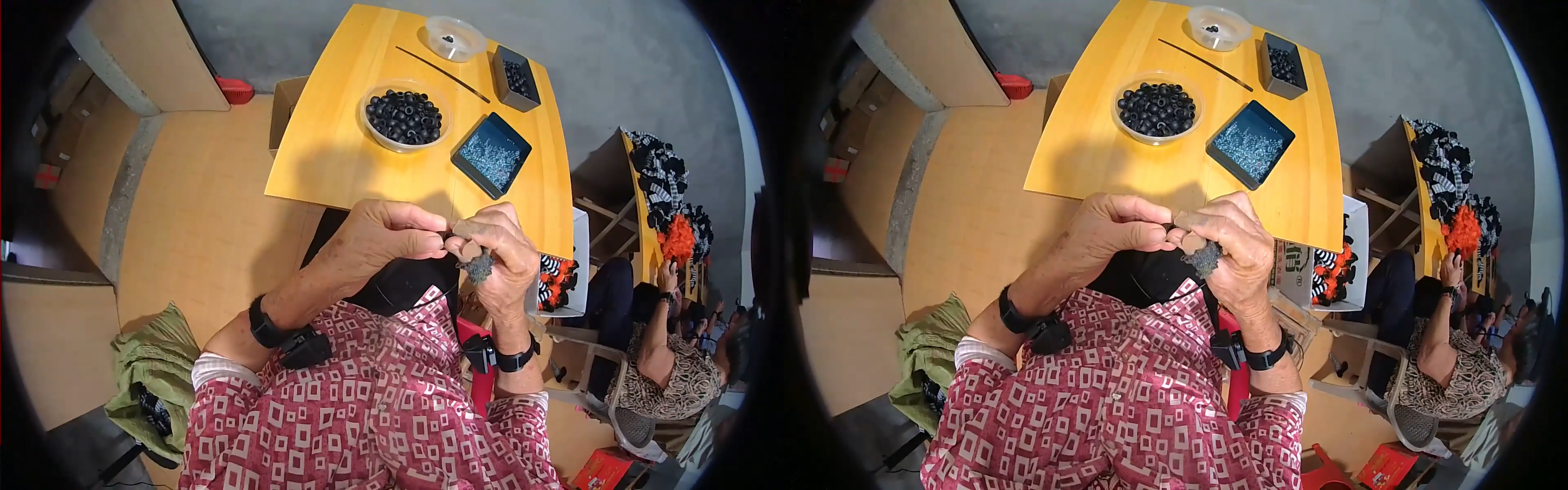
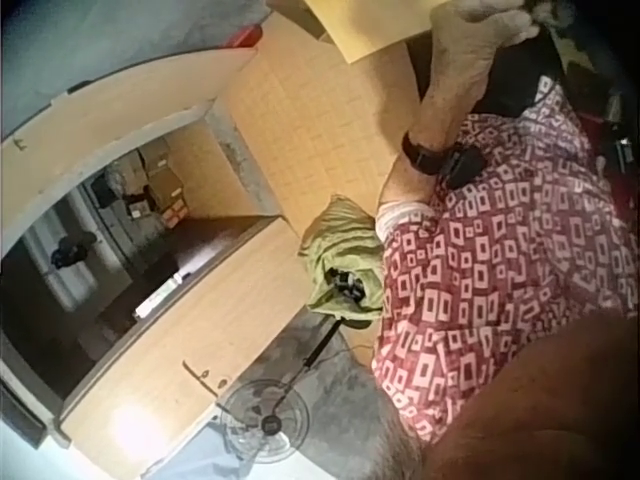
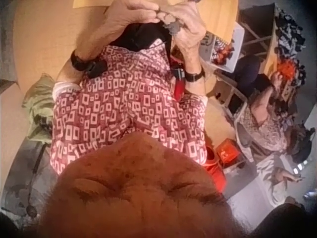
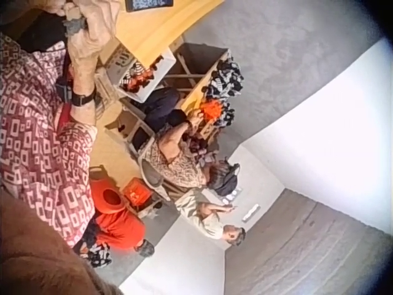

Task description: The person assembles black plastic components by hand, fitting them together or onto an assembly base.

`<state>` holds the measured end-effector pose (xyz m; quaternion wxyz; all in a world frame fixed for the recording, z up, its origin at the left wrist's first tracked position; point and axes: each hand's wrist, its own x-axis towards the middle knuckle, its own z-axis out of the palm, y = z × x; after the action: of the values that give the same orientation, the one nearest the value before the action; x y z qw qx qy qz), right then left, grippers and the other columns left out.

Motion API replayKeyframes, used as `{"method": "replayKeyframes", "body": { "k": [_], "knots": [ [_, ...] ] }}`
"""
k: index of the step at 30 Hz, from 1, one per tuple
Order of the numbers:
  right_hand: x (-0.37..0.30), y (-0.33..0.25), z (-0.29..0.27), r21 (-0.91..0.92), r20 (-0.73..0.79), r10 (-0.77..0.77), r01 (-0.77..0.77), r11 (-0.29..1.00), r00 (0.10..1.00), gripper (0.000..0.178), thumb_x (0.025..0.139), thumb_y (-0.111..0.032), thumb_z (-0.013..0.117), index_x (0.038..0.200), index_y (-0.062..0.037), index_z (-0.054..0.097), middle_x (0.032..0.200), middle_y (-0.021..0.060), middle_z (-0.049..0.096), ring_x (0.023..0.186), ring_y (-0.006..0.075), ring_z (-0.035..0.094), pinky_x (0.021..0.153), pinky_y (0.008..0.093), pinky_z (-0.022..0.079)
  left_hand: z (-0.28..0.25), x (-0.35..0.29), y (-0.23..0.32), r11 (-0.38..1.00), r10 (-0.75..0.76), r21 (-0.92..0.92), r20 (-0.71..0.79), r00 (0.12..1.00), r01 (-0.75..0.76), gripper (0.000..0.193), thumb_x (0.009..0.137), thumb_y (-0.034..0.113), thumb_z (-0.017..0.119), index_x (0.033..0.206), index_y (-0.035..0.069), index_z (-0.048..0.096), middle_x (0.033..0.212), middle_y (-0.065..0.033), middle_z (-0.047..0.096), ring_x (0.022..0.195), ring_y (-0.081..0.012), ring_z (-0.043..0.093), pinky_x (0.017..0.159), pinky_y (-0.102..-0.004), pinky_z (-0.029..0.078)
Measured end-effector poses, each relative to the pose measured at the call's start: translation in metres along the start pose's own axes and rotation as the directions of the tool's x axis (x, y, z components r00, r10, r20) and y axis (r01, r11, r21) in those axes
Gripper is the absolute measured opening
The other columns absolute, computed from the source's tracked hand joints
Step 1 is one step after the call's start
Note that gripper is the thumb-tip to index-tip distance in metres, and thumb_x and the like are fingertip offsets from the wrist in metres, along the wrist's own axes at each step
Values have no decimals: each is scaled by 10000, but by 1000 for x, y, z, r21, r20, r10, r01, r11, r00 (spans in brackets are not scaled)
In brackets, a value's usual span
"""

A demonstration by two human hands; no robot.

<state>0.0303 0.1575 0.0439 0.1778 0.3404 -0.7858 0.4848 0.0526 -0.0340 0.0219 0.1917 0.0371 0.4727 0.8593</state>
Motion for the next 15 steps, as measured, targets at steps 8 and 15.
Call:
{"method": "replayKeyframes", "body": {
  "k": [8, 15],
  "knots": [
    [-6, 0, -1, -97, 35, -125, 128, 987, 992, 295, 644, -108, 827, 911, -42, 721, 822, 55, 684, 777, 219, 598, 703, 322, 471, 5, -7, 3, 991, 45, 129, -27, 999, -41, 237, 839, 40, 684, 1047, -69, 651, 931, -98, 689, 846, -111, 649, 775, -220, 524],
    [-12, 7, 1, -32, 9, -24, 24, 999, 1000, 248, 673, -55, 807, 897, -22, 706, 854, 81, 688, 794, 226, 600, 717, 320, 474, 4, -3, 2, 999, 20, 26, -22, 1000, -19, 230, 836, 47, 689, 1037, -60, 657, 919, -98, 691, 842, -116, 650, 784, -224, 520]
  ]
}}
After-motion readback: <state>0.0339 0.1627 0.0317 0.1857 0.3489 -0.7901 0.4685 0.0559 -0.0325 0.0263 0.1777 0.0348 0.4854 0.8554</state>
